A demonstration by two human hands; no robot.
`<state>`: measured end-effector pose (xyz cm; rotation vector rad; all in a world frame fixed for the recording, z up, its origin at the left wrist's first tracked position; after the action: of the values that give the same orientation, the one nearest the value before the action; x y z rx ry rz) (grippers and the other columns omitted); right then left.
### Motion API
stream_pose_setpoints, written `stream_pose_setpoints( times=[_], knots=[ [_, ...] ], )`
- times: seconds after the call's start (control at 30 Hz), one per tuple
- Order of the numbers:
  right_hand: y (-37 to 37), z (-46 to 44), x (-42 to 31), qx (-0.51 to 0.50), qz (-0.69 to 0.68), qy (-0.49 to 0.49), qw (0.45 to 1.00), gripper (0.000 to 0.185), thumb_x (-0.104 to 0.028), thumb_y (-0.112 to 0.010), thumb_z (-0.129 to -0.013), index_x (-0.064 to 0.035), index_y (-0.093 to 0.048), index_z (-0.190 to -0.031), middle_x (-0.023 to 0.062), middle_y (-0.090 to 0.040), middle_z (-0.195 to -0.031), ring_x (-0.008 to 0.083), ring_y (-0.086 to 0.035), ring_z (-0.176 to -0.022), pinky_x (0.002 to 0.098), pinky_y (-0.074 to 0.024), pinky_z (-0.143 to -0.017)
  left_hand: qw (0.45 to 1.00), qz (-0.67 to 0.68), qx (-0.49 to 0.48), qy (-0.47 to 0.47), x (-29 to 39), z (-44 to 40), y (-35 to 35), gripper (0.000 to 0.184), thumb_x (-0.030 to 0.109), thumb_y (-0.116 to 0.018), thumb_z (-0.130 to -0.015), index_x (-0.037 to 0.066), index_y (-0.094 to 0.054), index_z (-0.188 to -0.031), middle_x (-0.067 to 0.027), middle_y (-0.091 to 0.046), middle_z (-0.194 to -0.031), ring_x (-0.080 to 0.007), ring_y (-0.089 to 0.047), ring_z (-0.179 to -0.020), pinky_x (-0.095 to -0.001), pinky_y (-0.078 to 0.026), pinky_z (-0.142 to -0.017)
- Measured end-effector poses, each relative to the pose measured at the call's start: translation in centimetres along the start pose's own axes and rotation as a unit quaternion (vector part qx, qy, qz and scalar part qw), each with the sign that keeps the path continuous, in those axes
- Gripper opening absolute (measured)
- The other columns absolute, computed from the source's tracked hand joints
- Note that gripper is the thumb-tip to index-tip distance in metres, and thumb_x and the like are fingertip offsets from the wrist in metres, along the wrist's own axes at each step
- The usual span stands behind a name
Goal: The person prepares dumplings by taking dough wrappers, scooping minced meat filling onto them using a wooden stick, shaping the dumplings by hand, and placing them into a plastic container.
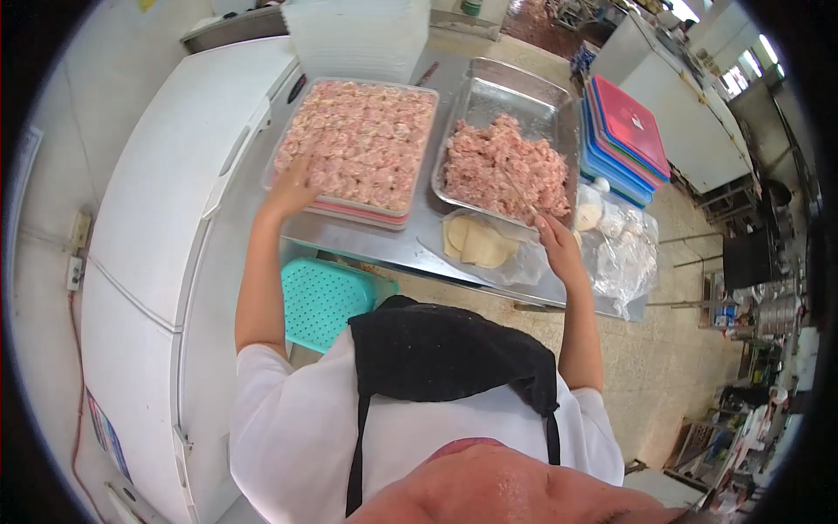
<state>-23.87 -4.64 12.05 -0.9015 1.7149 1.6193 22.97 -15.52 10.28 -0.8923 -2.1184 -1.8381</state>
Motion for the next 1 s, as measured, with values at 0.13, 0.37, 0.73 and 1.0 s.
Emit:
stream_pose_setpoints(
  times=[0.13, 0.37, 0.73, 1.0],
  knots=[
    [4.0, -3.1, 1.2, -0.059, 0.296, 0.021, 0.953, 0.034, -0.030, -0.047, -0.095, -0.0033, -0.067, -0.089, 0.0195, -0.066, -0.082, 0.0350, -0.064, -0.077, 0.0436, -0.0494, -0.070, 0.980, -0.145, -0.026, 0.135, 4.0, 1.1, 1.6, 0.063, 0.021, -0.060, -0.081, 0.005, -0.041, -0.139, -0.0219, -0.052, -0.132, -0.0383, -0.050, -0.121, -0.0456, -0.035, -0.105],
    [5.4, -9.0, 5.1, -0.063, 0.508, 0.131, 0.849, 0.018, -0.014, -0.055, -0.076, -0.0032, -0.069, -0.071, 0.0187, -0.067, -0.075, 0.0330, -0.067, -0.072, 0.0439, -0.0521, -0.061, 0.990, 0.108, 0.024, -0.084, 22.9, 0.1, -5.2, 0.040, 0.020, -0.060, -0.086, 0.009, -0.058, -0.123, -0.0158, -0.060, -0.121, -0.0333, -0.054, -0.116, -0.0411, -0.041, -0.100],
    [6.7, -6.4, 3.5, -0.131, 0.479, 0.240, 0.834, 0.015, -0.014, -0.059, -0.074, -0.0065, -0.069, -0.067, 0.0129, -0.067, -0.067, 0.0262, -0.068, -0.064, 0.0385, -0.0528, -0.053, 0.989, 0.067, -0.070, -0.111, 26.3, 2.1, -23.7, 0.022, 0.015, -0.069, -0.077, 0.007, -0.066, -0.097, -0.0129, -0.055, -0.090, -0.0326, -0.054, -0.095, -0.0412, -0.043, -0.088],
    [0.9, -9.1, 3.5, -0.078, 0.327, 0.350, 0.874, 0.019, -0.017, -0.055, -0.081, -0.0039, -0.068, -0.075, 0.0134, -0.068, -0.077, 0.0293, -0.068, -0.070, 0.0416, -0.0532, -0.057, 0.986, 0.038, -0.043, -0.153, 29.7, 0.9, -21.8, 0.014, 0.016, -0.062, -0.085, 0.005, -0.069, -0.089, -0.0104, -0.062, -0.095, -0.0299, -0.055, -0.095, -0.0397, -0.044, -0.086]
  ],
)
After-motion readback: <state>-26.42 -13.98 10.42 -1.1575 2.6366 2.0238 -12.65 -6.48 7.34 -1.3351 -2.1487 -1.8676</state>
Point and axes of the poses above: each hand's wrist, its own z-axis away from the middle knuckle, its own y-axis out of the back of the hand, x = y × z, the point moved 10 cm from there along -z, towards the middle knuckle
